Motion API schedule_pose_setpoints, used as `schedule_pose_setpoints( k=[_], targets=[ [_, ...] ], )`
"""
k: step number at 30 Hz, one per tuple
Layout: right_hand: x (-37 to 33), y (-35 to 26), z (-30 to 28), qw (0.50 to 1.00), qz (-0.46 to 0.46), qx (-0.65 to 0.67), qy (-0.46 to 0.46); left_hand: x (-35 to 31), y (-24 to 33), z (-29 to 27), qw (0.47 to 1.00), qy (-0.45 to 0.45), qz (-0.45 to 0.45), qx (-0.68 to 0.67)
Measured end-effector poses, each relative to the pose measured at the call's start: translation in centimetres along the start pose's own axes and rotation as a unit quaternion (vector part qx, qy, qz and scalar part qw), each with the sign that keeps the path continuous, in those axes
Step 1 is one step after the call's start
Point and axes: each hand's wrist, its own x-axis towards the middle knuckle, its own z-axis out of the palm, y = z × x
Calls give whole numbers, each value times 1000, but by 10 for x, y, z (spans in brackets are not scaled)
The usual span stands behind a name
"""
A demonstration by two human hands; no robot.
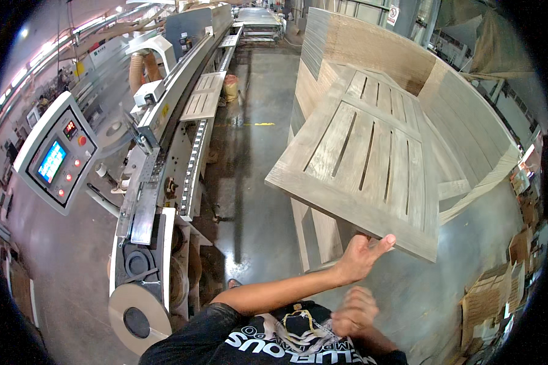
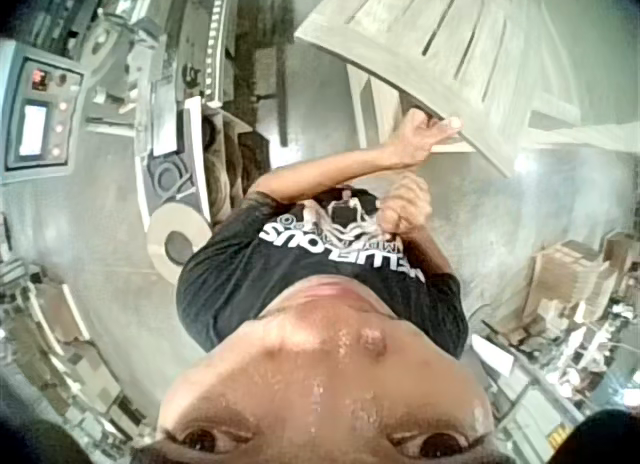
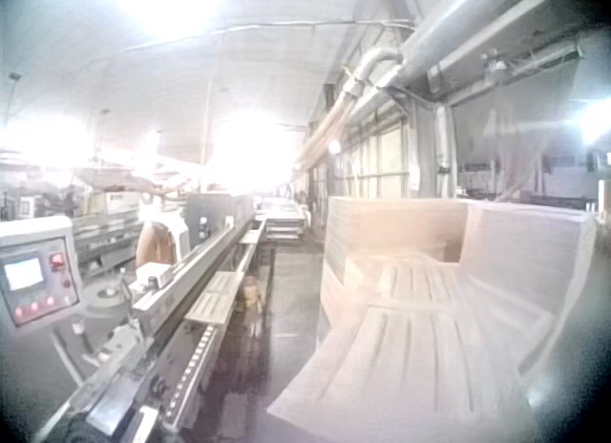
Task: The person repeatedly picks up wooden panels from a stack and feeds them one by one into a machine conveyor by hand.
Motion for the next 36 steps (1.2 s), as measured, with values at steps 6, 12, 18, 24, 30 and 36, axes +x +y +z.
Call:
schedule_pose_setpoints(
  k=[6, 12, 18, 24, 30, 36],
  targets=[
    [-68, 90, 66, 958, 283, -32, 29, -3, 54, -57, 977, 207, 5, -41],
    [2, 123, 109, 727, 506, 390, 252, -23, 125, -202, 913, 403, 25, -54],
    [109, 148, 123, 644, 352, 596, 327, -105, 214, -304, 890, 452, -51, -27],
    [160, 158, 160, 704, 412, 429, 389, -242, 217, -404, 862, 502, -70, 3],
    [124, 163, 267, 626, 495, 556, 234, -344, 183, -438, 843, 512, -161, 14],
    [58, 182, 365, 510, 580, 629, 84, -435, 80, -423, 589, 673, -257, 367]
  ],
)
